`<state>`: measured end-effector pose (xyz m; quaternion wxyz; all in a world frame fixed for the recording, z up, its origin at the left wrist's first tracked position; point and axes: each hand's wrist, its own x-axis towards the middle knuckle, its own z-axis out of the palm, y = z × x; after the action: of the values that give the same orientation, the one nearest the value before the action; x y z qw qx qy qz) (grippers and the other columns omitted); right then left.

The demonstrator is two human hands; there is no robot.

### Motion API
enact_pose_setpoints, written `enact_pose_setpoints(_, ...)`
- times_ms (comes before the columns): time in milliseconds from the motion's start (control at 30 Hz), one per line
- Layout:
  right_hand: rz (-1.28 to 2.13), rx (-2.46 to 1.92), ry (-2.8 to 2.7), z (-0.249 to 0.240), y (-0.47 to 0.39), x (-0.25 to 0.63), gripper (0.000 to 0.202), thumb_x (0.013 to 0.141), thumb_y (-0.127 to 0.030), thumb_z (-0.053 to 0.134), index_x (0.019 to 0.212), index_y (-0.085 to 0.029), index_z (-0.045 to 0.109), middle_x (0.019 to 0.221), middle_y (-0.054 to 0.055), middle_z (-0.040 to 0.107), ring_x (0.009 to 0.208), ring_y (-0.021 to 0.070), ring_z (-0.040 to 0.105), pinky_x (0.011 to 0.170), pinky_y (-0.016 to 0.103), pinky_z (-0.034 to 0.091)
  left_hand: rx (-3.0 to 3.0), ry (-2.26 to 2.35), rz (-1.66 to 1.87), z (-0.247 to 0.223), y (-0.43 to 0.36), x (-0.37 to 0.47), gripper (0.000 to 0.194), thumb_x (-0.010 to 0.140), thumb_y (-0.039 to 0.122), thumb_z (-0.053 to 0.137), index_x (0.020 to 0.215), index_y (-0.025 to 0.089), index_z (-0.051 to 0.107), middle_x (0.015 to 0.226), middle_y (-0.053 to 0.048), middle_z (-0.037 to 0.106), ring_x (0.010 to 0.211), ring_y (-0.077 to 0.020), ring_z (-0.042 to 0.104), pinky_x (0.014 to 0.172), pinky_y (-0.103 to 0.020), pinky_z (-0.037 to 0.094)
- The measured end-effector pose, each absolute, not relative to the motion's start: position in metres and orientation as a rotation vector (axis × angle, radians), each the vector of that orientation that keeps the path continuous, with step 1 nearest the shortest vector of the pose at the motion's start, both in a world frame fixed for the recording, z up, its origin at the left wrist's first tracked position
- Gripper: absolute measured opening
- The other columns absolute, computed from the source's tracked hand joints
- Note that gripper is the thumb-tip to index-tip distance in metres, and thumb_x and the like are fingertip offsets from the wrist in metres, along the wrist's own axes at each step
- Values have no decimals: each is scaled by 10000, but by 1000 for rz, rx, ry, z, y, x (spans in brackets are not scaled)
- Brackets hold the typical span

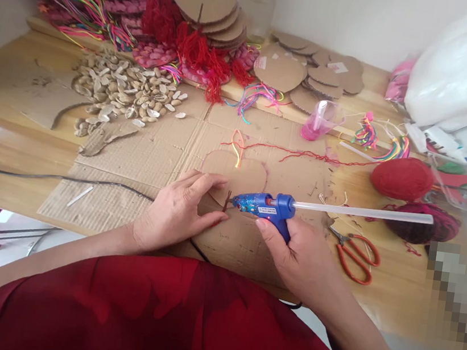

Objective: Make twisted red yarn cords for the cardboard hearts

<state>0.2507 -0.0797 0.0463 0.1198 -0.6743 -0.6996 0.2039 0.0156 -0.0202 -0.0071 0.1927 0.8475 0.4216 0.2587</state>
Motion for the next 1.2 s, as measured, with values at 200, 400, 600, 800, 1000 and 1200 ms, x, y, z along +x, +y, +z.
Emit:
enact_pose_setpoints(200,572,-1909,-2097,52,-80,251,487,964,-572,437,636,-222,518,539,-1,564,495,172,511,512,305,365,2374,1173,732,-6,-20,16,489,823,344,745,1223,194,509,1114,-86,661,1058,-251,603,898,-406,537)
enact_pose_setpoints(400,528,-1857,-2180,52,-82,251,414,979,-526,439,781,-206,613,697,37,655,629,208,599,596,315,412,2384,1175,718,-7,-20,15,495,815,317,752,1226,187,509,1111,-76,658,1058,-248,598,901,-396,534)
enact_pose_setpoints(600,352,-1921,-2181,51,-76,249,489,962,-578,414,650,-225,545,554,45,587,492,205,520,500,319,331,2388,1183,731,-8,-21,16,500,821,348,747,1231,191,507,1117,-73,660,1061,-246,601,903,-390,531)
enact_pose_setpoints(800,428,-1858,-2186,50,-78,248,435,975,-550,426,781,-214,624,619,44,629,536,214,558,544,322,368,2393,1186,726,-8,-20,15,505,819,351,749,1233,192,509,1116,-63,657,1058,-238,600,901,-376,530)
enact_pose_setpoints(1000,416,-1949,-2136,48,-77,249,506,969,-598,399,709,-214,601,614,56,633,559,223,566,540,327,369,2398,1183,739,-8,-20,16,495,816,340,752,1219,180,513,1101,-62,658,1056,-245,601,901,-387,530)
enact_pose_setpoints(1200,476,-1901,-2166,51,-81,252,461,984,-546,420,717,-213,596,608,36,626,540,201,553,554,318,364,2393,1187,733,-8,-20,16,499,807,334,761,1215,198,506,1097,-62,659,1054,-247,603,894,-389,535)
